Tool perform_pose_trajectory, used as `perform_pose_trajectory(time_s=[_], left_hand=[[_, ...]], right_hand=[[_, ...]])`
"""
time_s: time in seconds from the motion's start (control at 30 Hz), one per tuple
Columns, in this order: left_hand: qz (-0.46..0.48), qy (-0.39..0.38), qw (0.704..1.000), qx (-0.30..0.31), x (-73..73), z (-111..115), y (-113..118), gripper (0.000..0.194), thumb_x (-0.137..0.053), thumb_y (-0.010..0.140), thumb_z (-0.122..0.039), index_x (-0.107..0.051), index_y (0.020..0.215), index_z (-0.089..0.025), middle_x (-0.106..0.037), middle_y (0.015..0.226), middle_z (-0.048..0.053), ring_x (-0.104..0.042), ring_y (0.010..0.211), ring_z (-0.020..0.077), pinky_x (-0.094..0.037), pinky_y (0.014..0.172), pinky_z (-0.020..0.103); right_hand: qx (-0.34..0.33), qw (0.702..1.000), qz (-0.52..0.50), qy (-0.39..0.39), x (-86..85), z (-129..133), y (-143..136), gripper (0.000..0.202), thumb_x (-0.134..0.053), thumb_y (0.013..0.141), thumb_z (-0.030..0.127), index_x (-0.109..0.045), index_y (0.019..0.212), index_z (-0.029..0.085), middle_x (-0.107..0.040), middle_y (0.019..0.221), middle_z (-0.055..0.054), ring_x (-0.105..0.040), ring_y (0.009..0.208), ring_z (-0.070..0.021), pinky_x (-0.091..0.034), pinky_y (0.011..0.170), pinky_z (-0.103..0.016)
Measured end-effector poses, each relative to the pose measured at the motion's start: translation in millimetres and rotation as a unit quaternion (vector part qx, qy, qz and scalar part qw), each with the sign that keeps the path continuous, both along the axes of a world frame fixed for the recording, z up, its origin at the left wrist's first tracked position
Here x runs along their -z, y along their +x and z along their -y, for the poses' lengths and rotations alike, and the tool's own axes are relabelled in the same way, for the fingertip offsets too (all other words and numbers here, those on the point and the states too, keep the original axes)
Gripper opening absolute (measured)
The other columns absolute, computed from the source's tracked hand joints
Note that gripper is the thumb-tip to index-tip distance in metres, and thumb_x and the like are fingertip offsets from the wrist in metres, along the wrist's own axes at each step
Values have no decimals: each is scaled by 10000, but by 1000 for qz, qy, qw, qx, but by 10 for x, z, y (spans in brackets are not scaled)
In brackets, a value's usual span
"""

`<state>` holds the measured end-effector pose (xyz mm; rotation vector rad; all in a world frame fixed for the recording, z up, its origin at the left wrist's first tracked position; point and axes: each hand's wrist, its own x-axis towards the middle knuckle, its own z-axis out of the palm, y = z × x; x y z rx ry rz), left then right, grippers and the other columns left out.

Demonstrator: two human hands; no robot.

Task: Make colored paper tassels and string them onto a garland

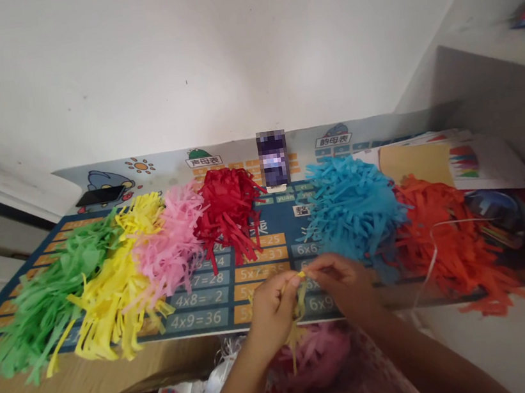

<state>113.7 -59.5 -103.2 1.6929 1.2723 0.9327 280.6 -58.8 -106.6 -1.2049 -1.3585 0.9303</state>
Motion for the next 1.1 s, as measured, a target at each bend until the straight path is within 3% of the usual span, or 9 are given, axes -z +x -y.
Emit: perform_pose_trajectory(time_s=[0.1, 0.27, 0.43, 0.57, 0.73, 0.8, 0.93, 1.0, 1.1], left_hand=[[-52, 45, 998, 11, 0, 7, -8, 353, -440, 993, -348, -656, 770, -181, -627, 676, 5, -584, 656, 141, -408, 631, 233], [-153, 120, 979, 64, 3, 16, -53, 318, -373, 1015, -302, -671, 956, -208, -726, 895, 55, -663, 821, 193, -458, 739, 293], [-156, 57, 986, 27, -63, 51, -56, 230, -371, 1001, -326, -560, 1016, -196, -705, 917, 77, -673, 822, 215, -486, 725, 325], [-148, 24, 987, 54, -103, 70, -59, 246, -321, 1009, -313, -530, 951, -198, -680, 870, 71, -654, 793, 216, -481, 712, 340], [-135, 19, 988, 67, -104, 69, -94, 266, -324, 1017, -328, -538, 931, -195, -672, 839, 60, -643, 770, 208, -479, 678, 331], [-137, 45, 987, 76, -106, 58, -107, 254, -343, 1014, -309, -563, 957, -195, -681, 870, 63, -648, 811, 207, -492, 718, 340], [-148, 176, 970, 72, -98, 19, -115, 221, -561, 937, -315, -590, 1132, -215, -707, 1069, 84, -641, 1037, 241, -410, 1030, 478], [-141, 220, 963, 73, -81, 3, -117, 180, -629, 911, -305, -622, 1075, -231, -734, 1013, 54, -668, 981, 220, -364, 1080, 491], [-122, 228, 963, 71, -59, -2, -140, 66, -592, 936, -253, -654, 930, -233, -749, 871, 15, -689, 824, 173, -418, 1025, 432]], right_hand=[[6, 1000, 26, 15, -16, 5, -3, 100, -649, 844, 251, -719, 777, 225, -723, 744, 12, -666, 704, -137, -513, 678, -227], [-31, 996, 74, 42, -35, -9, 25, 102, -615, 866, 231, -703, 817, 216, -718, 784, 1, -668, 740, -142, -512, 704, -237], [-36, 993, 89, 64, 23, -1, 35, 97, -601, 895, 228, -686, 850, 215, -709, 807, -4, -659, 755, -135, -499, 703, -231], [-73, 991, 88, 75, 48, 13, 37, 92, -602, 895, 229, -694, 904, 221, -721, 867, -13, -664, 805, -139, -504, 744, -241], [-86, 994, 61, 0, 12, -41, 97, 96, -666, 848, 285, -687, 804, 202, -708, 788, -18, -648, 719, -144, -500, 661, -239], [-79, 995, 64, -4, -5, -65, 115, 164, -684, 831, 310, -660, 716, 197, -681, 710, -11, -622, 662, -140, -483, 623, -237], [-93, 992, 79, 18, -28, -69, 96, 204, -676, 846, 317, -661, 679, 202, -679, 694, -11, -624, 667, -143, -473, 645, -248], [-118, 989, 84, 25, -38, -58, 77, 212, -654, 868, 311, -671, 685, 206, -681, 705, -10, -627, 684, -142, -467, 661, -251], [-121, 989, 78, 21, -55, -46, 76, 235, -636, 882, 326, -669, 683, 205, -672, 703, -10, -615, 673, -140, -461, 654, -252]])
